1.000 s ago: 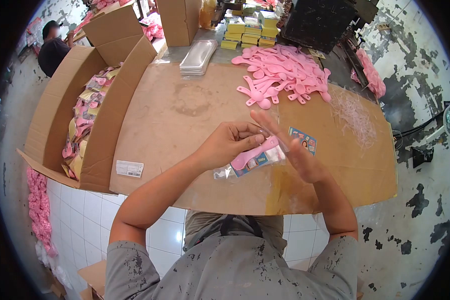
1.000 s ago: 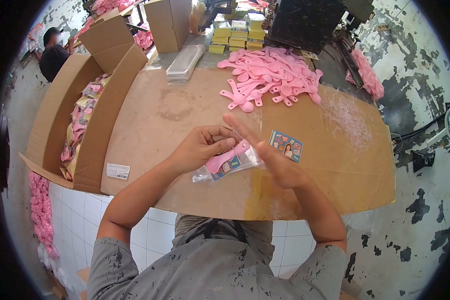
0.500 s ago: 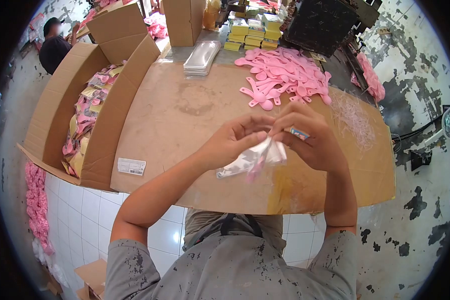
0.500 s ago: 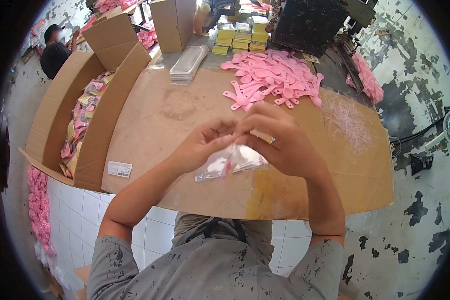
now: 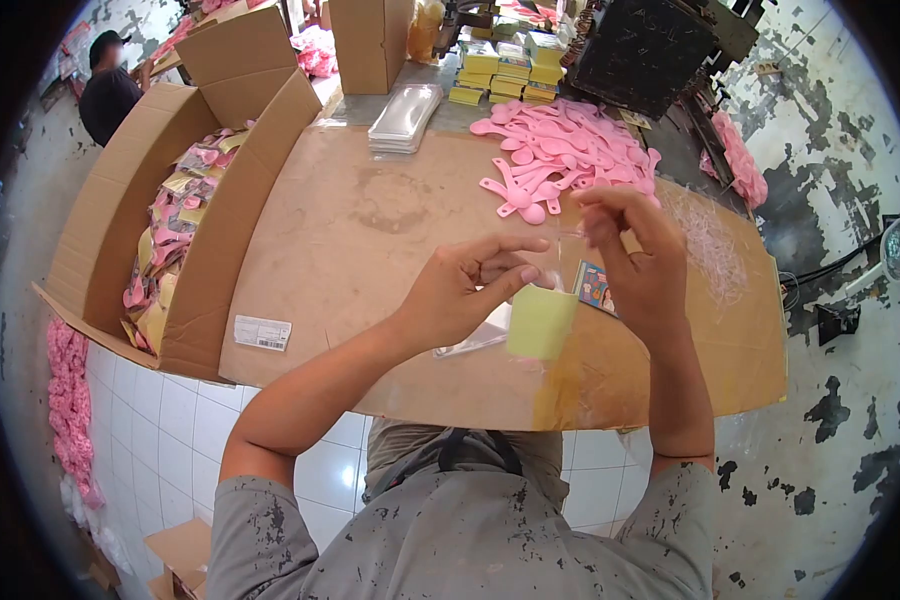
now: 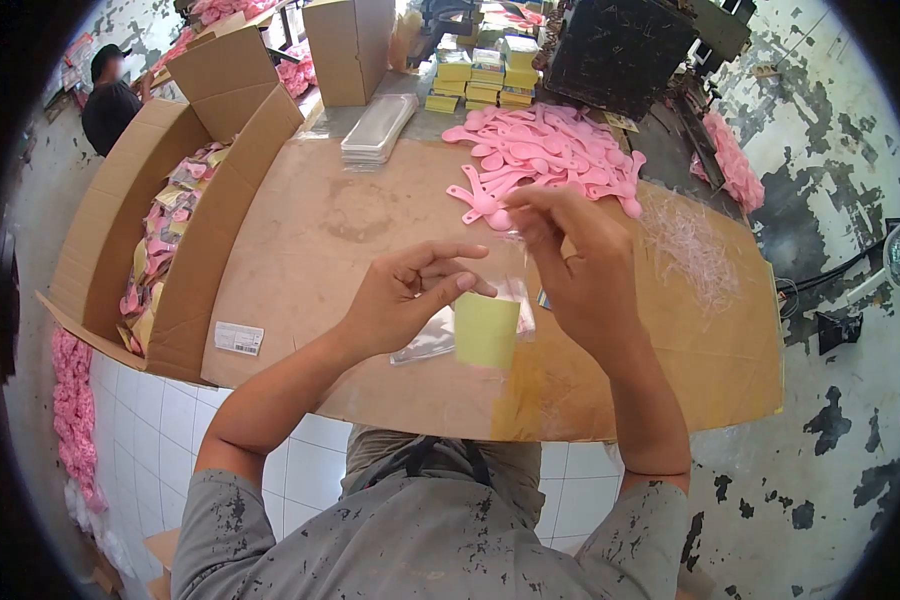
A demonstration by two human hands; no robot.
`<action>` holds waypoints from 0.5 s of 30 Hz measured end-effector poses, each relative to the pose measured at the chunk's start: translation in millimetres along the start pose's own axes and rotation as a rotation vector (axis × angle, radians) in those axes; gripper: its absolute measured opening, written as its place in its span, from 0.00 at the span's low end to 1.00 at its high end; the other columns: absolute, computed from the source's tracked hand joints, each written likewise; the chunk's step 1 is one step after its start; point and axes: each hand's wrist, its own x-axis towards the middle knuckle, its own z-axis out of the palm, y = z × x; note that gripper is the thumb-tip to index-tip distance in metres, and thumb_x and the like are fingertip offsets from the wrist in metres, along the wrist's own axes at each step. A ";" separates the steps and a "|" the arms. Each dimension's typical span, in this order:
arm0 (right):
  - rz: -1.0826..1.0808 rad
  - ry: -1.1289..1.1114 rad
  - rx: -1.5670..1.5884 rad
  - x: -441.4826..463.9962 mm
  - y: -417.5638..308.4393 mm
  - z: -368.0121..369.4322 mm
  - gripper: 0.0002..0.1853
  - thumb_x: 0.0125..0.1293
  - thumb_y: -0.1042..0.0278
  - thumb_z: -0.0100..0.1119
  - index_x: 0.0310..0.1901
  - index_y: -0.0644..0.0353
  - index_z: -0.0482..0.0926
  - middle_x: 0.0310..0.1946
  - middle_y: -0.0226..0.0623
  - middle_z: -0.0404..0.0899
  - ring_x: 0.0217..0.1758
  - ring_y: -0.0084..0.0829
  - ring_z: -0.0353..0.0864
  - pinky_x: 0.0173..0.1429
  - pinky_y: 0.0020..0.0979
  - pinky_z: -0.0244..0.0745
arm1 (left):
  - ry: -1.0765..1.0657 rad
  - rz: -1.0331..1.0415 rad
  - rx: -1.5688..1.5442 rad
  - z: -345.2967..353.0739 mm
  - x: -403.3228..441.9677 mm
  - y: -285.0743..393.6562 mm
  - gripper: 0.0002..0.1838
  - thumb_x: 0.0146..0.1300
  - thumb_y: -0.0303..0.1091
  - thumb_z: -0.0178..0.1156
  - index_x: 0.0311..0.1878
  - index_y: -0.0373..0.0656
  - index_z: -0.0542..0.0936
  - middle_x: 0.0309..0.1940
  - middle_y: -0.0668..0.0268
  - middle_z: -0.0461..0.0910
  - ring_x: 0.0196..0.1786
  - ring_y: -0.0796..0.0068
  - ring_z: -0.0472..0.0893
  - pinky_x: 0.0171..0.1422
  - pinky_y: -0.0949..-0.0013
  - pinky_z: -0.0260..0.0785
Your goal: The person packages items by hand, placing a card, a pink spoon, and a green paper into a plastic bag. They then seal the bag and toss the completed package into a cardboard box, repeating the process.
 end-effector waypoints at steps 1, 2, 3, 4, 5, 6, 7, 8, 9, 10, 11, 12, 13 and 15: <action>-0.083 0.066 -0.084 1.8 6.4 1.6 0.09 0.69 0.77 0.67 0.49 0.61 0.86 0.37 0.34 0.84 0.38 0.29 0.84 0.42 0.31 0.76 | 0.024 -0.012 0.011 0.5 -0.4 1.5 0.21 0.77 0.23 0.61 0.70 0.34 0.75 0.48 0.58 0.89 0.55 0.74 0.87 0.61 0.70 0.79; -0.167 0.132 -0.168 3.2 9.6 1.9 0.09 0.69 0.77 0.67 0.49 0.60 0.86 0.37 0.34 0.84 0.40 0.31 0.84 0.44 0.33 0.76 | 0.049 -0.024 0.022 1.1 -0.5 2.3 0.21 0.77 0.24 0.61 0.70 0.34 0.76 0.47 0.58 0.90 0.53 0.75 0.87 0.59 0.71 0.80; -0.260 0.083 -0.255 2.3 5.2 0.9 0.09 0.66 0.76 0.69 0.48 0.59 0.86 0.39 0.34 0.84 0.43 0.33 0.84 0.48 0.35 0.76 | 0.048 -0.001 0.019 1.3 -0.5 1.8 0.21 0.76 0.24 0.61 0.70 0.34 0.76 0.47 0.57 0.90 0.52 0.76 0.88 0.58 0.72 0.80; -0.353 0.034 -0.341 0.2 -3.2 0.0 0.09 0.64 0.75 0.70 0.47 0.59 0.85 0.40 0.33 0.83 0.46 0.34 0.84 0.51 0.37 0.75 | 0.047 0.022 0.016 1.5 -0.8 0.7 0.21 0.76 0.24 0.62 0.69 0.33 0.77 0.47 0.57 0.90 0.51 0.77 0.88 0.57 0.72 0.80; -0.445 -0.015 -0.426 -1.0 -8.3 1.0 0.10 0.62 0.74 0.71 0.45 0.58 0.85 0.42 0.33 0.83 0.50 0.36 0.84 0.55 0.39 0.74 | 0.045 0.043 0.014 1.7 -1.3 -0.5 0.21 0.75 0.23 0.62 0.69 0.33 0.77 0.47 0.57 0.90 0.50 0.78 0.88 0.56 0.73 0.80; -0.470 -0.026 -0.495 -1.9 -8.0 5.3 0.10 0.60 0.73 0.71 0.44 0.58 0.85 0.43 0.33 0.82 0.51 0.36 0.83 0.57 0.39 0.73 | 0.045 0.069 0.089 1.6 -2.5 -1.8 0.21 0.75 0.23 0.63 0.69 0.32 0.77 0.46 0.57 0.90 0.49 0.77 0.88 0.55 0.73 0.81; -0.494 -0.036 -0.566 -3.9 -5.8 11.1 0.11 0.59 0.71 0.72 0.43 0.58 0.84 0.44 0.32 0.82 0.53 0.36 0.82 0.60 0.40 0.71 | 0.044 0.096 0.163 1.0 -3.7 -3.1 0.22 0.74 0.22 0.63 0.69 0.32 0.77 0.45 0.56 0.90 0.47 0.76 0.89 0.54 0.72 0.82; -0.517 -0.046 -0.638 -6.1 -2.9 14.9 0.11 0.57 0.70 0.72 0.41 0.58 0.84 0.46 0.32 0.81 0.55 0.36 0.81 0.62 0.40 0.70 | 0.041 0.124 0.238 0.8 -4.2 -4.6 0.22 0.73 0.22 0.63 0.69 0.31 0.76 0.44 0.56 0.90 0.46 0.76 0.89 0.53 0.72 0.82; -0.525 -0.055 -0.656 -8.3 0.0 17.0 0.11 0.56 0.69 0.72 0.41 0.58 0.83 0.45 0.32 0.81 0.55 0.36 0.80 0.62 0.40 0.70 | 0.046 0.142 0.315 1.0 -4.3 -6.5 0.23 0.73 0.22 0.63 0.69 0.31 0.76 0.43 0.56 0.91 0.45 0.75 0.90 0.51 0.71 0.83; -0.534 -0.063 -0.675 -9.6 2.9 19.0 0.11 0.56 0.68 0.71 0.41 0.59 0.82 0.45 0.32 0.80 0.56 0.35 0.80 0.63 0.40 0.69 | 0.052 0.162 0.393 0.6 -4.1 -8.3 0.23 0.72 0.22 0.63 0.69 0.31 0.76 0.42 0.57 0.91 0.43 0.75 0.90 0.50 0.71 0.83; -0.544 -0.071 -0.692 -10.0 5.0 20.6 0.12 0.56 0.67 0.71 0.40 0.59 0.82 0.45 0.33 0.79 0.56 0.35 0.79 0.63 0.39 0.69 | 0.059 0.181 0.471 -0.1 -4.0 -9.9 0.24 0.72 0.21 0.64 0.69 0.30 0.76 0.40 0.57 0.91 0.42 0.75 0.90 0.49 0.70 0.84; -0.547 -0.105 -0.713 -9.8 6.6 21.4 0.12 0.56 0.67 0.70 0.41 0.59 0.82 0.45 0.33 0.79 0.56 0.35 0.79 0.63 0.39 0.69 | 0.041 0.191 0.531 -1.4 -3.8 -11.7 0.24 0.71 0.21 0.64 0.69 0.31 0.76 0.40 0.57 0.91 0.41 0.75 0.91 0.48 0.70 0.84; -0.550 -0.139 -0.734 -9.1 8.5 21.5 0.12 0.57 0.67 0.70 0.41 0.59 0.82 0.44 0.33 0.78 0.56 0.35 0.78 0.63 0.39 0.69 | 0.023 0.201 0.591 -2.9 -3.3 -13.5 0.24 0.71 0.22 0.64 0.69 0.31 0.76 0.39 0.58 0.91 0.41 0.74 0.91 0.47 0.69 0.84; -0.506 -0.179 -0.729 -6.5 12.0 19.3 0.12 0.57 0.67 0.68 0.42 0.60 0.81 0.43 0.34 0.77 0.55 0.35 0.78 0.62 0.39 0.69 | -0.001 0.198 0.653 -2.3 -2.4 -13.1 0.24 0.71 0.22 0.64 0.69 0.32 0.76 0.38 0.58 0.91 0.40 0.75 0.91 0.46 0.69 0.84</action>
